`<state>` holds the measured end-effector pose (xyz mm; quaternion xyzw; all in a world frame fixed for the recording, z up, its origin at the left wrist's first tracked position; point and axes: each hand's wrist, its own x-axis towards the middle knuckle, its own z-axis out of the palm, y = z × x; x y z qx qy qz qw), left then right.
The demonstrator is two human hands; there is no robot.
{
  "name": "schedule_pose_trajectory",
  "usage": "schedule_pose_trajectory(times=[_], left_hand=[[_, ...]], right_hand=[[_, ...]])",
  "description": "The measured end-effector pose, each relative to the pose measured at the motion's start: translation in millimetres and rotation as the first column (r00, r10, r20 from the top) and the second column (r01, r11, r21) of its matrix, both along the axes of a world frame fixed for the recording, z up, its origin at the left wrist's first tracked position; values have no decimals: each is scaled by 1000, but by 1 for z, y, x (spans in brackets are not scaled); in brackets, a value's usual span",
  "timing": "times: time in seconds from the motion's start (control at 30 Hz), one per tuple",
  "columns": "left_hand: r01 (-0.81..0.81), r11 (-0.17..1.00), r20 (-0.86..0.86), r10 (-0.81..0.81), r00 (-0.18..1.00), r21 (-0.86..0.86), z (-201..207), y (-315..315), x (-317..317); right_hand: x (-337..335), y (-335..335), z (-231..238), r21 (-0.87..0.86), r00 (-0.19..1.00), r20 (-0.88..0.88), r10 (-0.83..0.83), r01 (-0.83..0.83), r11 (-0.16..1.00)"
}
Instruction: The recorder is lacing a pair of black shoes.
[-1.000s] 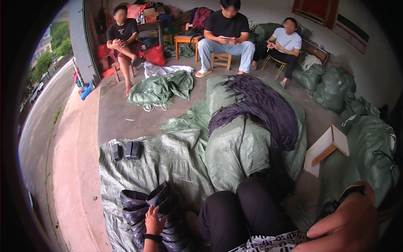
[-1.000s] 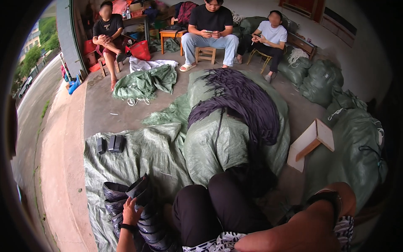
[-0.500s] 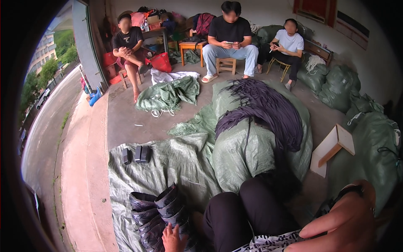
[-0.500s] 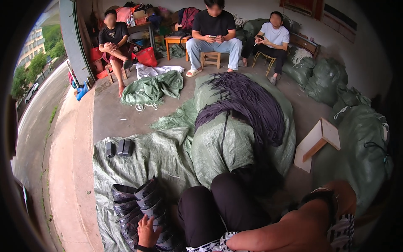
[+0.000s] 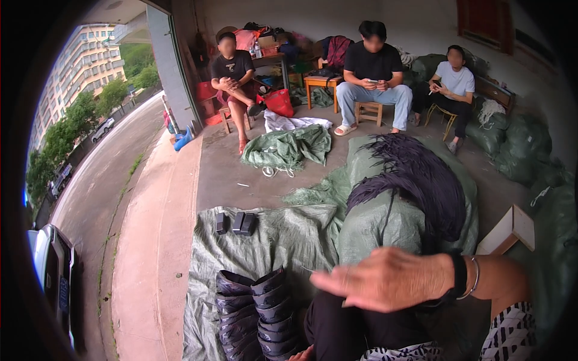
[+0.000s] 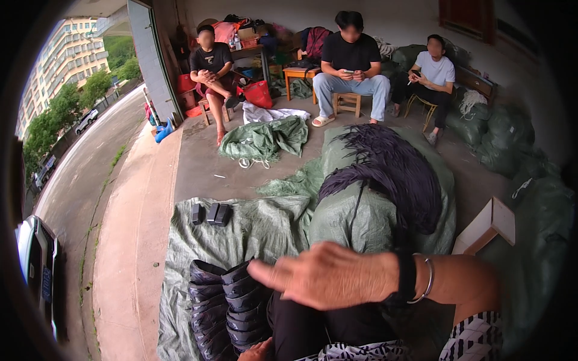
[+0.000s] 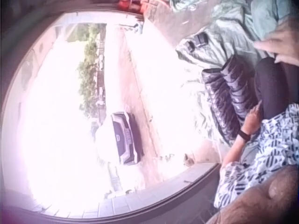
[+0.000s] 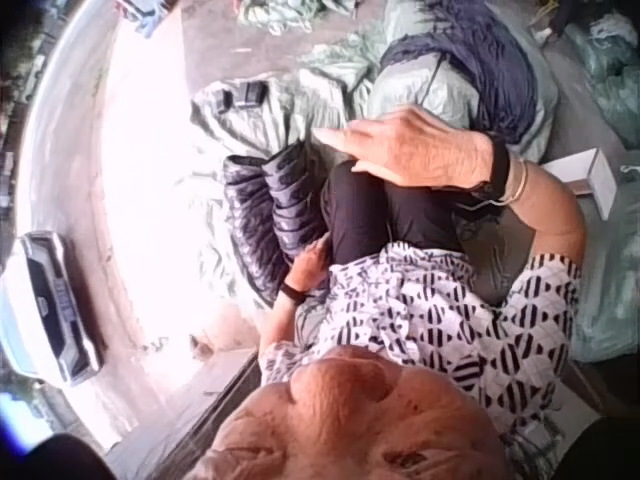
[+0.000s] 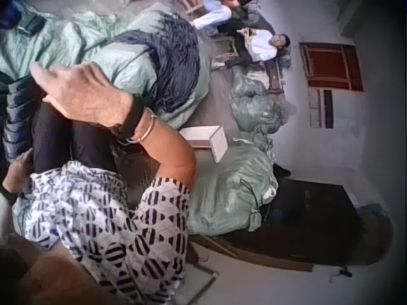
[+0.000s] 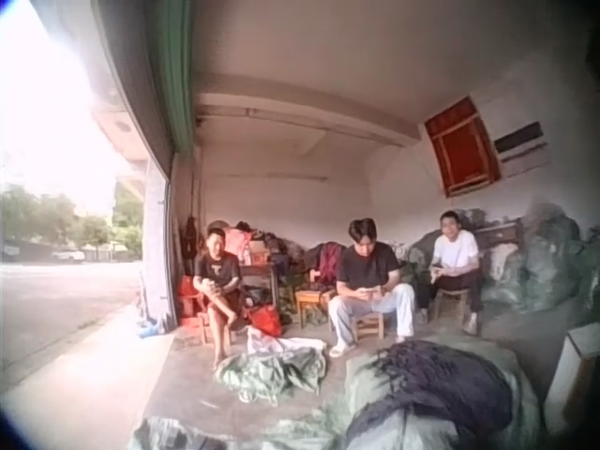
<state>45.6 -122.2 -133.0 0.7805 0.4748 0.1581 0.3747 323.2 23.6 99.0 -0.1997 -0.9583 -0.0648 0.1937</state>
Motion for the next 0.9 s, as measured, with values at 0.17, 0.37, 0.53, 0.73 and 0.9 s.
schedule_pose_trajectory(times=[0.17, 0.37, 0.53, 0.73, 0.9], left_hand=[[-39, 992, -11, 38, 999, -119, 4, -14, 3], [-107, 990, 172, 121, 978, -90, 39, -3, 18], [-41, 976, 231, -10, 973, 216, 40, 18, 44], [246, 627, 461, 204, 864, -739, 70, -16, 66], [391, 448, 494, 138, 859, -804, 50, -12, 61]], right_hand=[[27, -16, 44, -429, 996, 93, 8, 33, 903], [51, -23, 50, -263, 937, -335, 100, -195, 945], [92, -80, 100, -434, 805, -558, 202, -491, 755], [92, -119, 94, -199, 517, -790, 329, -724, 660], [104, -128, 88, -4, 547, -734, 403, -597, 802]])
